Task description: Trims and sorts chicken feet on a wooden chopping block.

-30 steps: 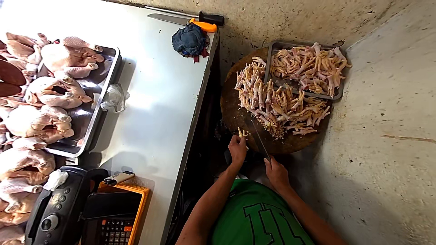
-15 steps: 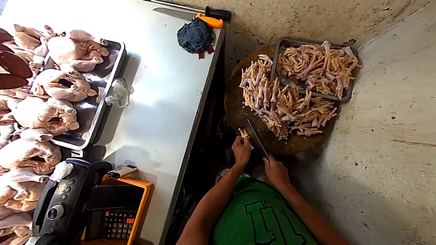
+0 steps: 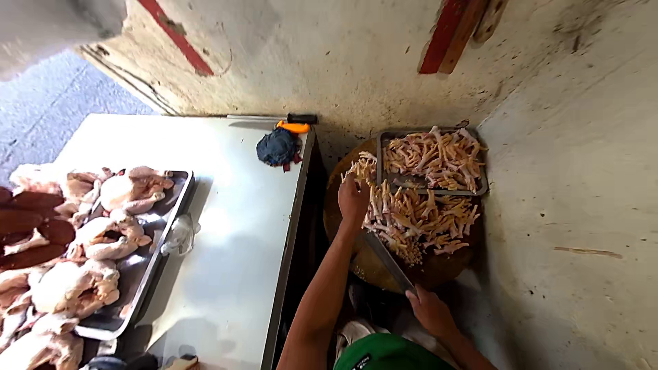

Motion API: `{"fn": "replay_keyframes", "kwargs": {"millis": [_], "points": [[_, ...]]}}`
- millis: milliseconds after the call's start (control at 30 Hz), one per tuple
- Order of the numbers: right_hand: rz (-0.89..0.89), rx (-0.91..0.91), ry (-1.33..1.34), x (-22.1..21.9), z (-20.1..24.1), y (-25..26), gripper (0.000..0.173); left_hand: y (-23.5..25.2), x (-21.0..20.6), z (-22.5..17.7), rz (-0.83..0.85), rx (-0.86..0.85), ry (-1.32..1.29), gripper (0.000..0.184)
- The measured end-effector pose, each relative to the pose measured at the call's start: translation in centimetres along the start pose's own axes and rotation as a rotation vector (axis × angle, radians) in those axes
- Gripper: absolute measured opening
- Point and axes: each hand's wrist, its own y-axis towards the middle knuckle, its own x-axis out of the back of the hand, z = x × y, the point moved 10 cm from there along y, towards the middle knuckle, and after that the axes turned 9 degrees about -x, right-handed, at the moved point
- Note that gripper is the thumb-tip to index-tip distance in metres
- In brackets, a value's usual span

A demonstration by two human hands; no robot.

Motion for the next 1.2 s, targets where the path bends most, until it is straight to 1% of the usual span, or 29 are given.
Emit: {"fn": "replay_keyframes", "kwargs": {"millis": [67, 100, 133, 200, 233, 267, 333, 400, 467, 533, 600, 633, 700, 767, 833, 900, 933, 967, 1000, 1067, 1100, 1133, 1200], "points": [[0.029, -0.001, 0.002, -0.1, -0.2, 0.1, 0.05, 3.4, -4.2, -0.3, 0.228, -0.056, 0.273, 0.038], [0.046, 0.0, 0.008, -0.1, -0.2, 0.2, 0.049, 4.3, -6.0, -0.4, 0.342, -0.065, 0.406, 0.037], [0.063, 0.001, 0.015, 0.0, -0.3, 0.3, 0.049, 4.7, -7.1, -0.8, 0.414, -0.063, 0.517, 0.036], [0.086, 0.017, 0.043, 0.2, -0.4, 0.5, 0.049, 5.1, -8.0, -2.8, 0.474, -0.055, 0.657, 0.036], [0.097, 0.03, 0.058, 0.2, -0.5, 0.5, 0.049, 5.3, -8.4, -4.1, 0.486, -0.069, 0.682, 0.037], [0.113, 0.041, 0.07, 0.3, -0.6, 0.5, 0.049, 5.7, -9.1, -5.5, 0.494, -0.108, 0.681, 0.037], [0.146, 0.059, 0.096, 0.5, -0.7, 0.6, 0.05, 7.3, -11.9, -7.7, 0.521, -0.266, 0.661, 0.035], [0.168, 0.075, 0.115, 0.9, -0.7, 0.7, 0.052, 9.5, -15.7, -8.3, 0.601, -0.388, 0.658, 0.038], [0.18, 0.088, 0.114, 1.1, -0.7, 1.0, 0.053, 11.5, -18.5, -7.2, 0.651, -0.389, 0.689, 0.036], [0.175, 0.098, 0.106, 1.1, -0.9, 1.4, 0.053, 13.0, -19.7, -6.4, 0.641, -0.389, 0.691, 0.034], [0.154, 0.101, 0.112, 1.1, -1.2, 1.5, 0.051, 13.6, -19.2, -6.7, 0.578, -0.419, 0.596, 0.031], [0.161, 0.095, 0.125, 1.1, -1.2, 1.3, 0.051, 13.4, -18.0, -7.1, 0.516, -0.427, 0.487, 0.03], [0.185, 0.085, 0.148, 1.2, -1.2, 1.3, 0.05, 12.7, -14.0, -8.0, 0.37, -0.383, 0.16, 0.029], [0.193, 0.086, 0.157, 0.8, -1.3, 1.4, 0.051, 10.8, -9.8, -8.0, 0.248, -0.265, -0.209, 0.024], [0.179, 0.085, 0.165, 0.7, -1.3, 1.5, 0.05, 7.7, -6.7, -6.6, 0.133, -0.109, -0.68, 0.015], [0.149, 0.08, 0.173, 0.5, -1.4, 1.6, 0.049, 2.9, -4.6, -5.3, 0.088, 0.043, -1.134, 0.019], [0.131, 0.078, 0.18, 0.3, -1.5, 1.8, 0.049, 0.3, -3.9, -4.5, 0.053, 0.119, -1.27, 0.022], [0.119, 0.074, 0.188, 0.1, -1.6, 2.0, 0.049, -2.4, -3.5, -3.2, 0.01, 0.212, -1.343, 0.022], [0.108, 0.071, 0.189, 0.0, -1.6, 2.0, 0.048, -5.2, -3.3, -1.5, -0.045, 0.321, -1.362, 0.022], [0.096, 0.079, 0.184, 0.2, -1.5, 2.3, 0.049, -10.3, -3.5, 2.3, -0.132, 0.546, -1.31, 0.022], [0.09, 0.087, 0.187, 0.2, -1.4, 2.2, 0.049, -12.7, -3.8, 4.3, -0.147, 0.627, -1.271, 0.022], [0.073, 0.097, 0.203, 0.3, -1.4, 2.1, 0.048, -14.9, -4.3, 6.1, -0.143, 0.675, -1.236, 0.021], [0.021, 0.108, 0.218, 0.2, -1.0, 1.7, 0.043, -18.2, -5.3, 9.3, -0.073, 0.67, -1.118, 0.016]]}}
